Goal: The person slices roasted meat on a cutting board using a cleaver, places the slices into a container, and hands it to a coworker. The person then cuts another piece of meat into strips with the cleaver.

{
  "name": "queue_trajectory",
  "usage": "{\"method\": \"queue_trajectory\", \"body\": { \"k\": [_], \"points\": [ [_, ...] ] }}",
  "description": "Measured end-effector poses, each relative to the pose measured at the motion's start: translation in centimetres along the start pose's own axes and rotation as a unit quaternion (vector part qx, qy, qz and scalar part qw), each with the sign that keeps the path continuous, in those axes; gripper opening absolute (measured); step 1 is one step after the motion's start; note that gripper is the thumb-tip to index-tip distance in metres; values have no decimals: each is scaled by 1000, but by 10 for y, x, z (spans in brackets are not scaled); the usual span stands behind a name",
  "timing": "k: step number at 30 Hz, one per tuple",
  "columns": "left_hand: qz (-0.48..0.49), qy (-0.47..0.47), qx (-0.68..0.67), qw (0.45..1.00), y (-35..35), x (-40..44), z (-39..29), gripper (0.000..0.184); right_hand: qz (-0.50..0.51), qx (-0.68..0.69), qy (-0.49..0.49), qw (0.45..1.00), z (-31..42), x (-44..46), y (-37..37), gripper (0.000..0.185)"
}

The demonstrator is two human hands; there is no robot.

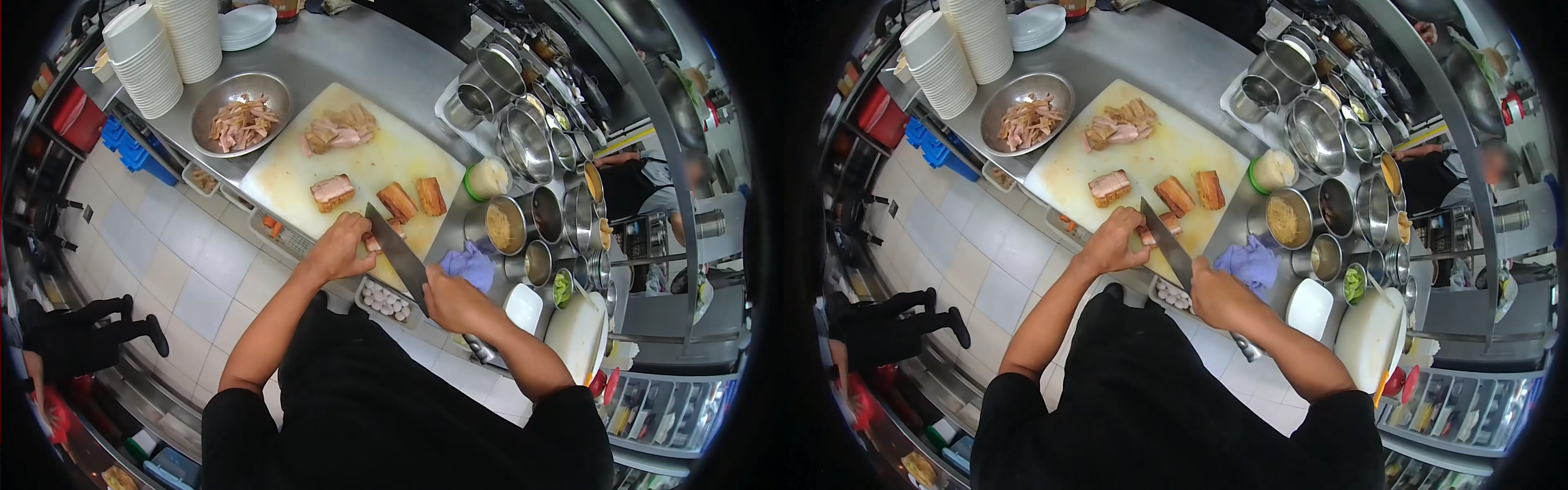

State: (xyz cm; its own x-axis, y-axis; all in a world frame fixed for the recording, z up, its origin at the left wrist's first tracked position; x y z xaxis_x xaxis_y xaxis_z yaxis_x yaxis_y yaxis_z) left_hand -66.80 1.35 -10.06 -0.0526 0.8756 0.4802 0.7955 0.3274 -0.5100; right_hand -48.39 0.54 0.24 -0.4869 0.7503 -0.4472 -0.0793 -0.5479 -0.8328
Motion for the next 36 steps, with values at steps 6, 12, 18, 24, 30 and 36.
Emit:
{"method": "queue_trajectory", "body": {
  "k": [6,12,18,24,30,36],
  "points": [
    [-1,0,-12,1000,-2,1,2,35,-9,-8,6,1000,5,36,19,23],
    [-15,15,-7,1000,-4,-1,2,39,-120,21,-26,992,4,32,45,25],
    [-54,13,7,998,-9,-5,-11,64,-178,91,-5,980,-25,2,11,24],
    [-87,0,42,995,27,7,-11,64,-226,157,33,961,-61,-19,-9,24],
    [-91,-13,46,995,25,0,-8,53,-162,144,29,976,-66,-21,-2,25],
    [-71,-9,4,997,4,5,-16,45,-119,80,5,990,-50,-20,-3,23]
  ]
}}
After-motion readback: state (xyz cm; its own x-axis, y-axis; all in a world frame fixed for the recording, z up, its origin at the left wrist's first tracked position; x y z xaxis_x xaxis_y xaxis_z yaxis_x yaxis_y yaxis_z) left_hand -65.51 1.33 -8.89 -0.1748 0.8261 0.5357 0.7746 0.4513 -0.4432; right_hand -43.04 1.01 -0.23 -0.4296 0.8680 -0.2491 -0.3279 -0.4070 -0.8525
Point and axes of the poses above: each hand's wrist, its own x-axis towards the middle knuckle, its own y-axis out of the palm, z = x × y, the point moved 7 cm from there along x, towards the middle knuckle, and after that the axes turned 12 degrees about -z, right-handed, at the moved point
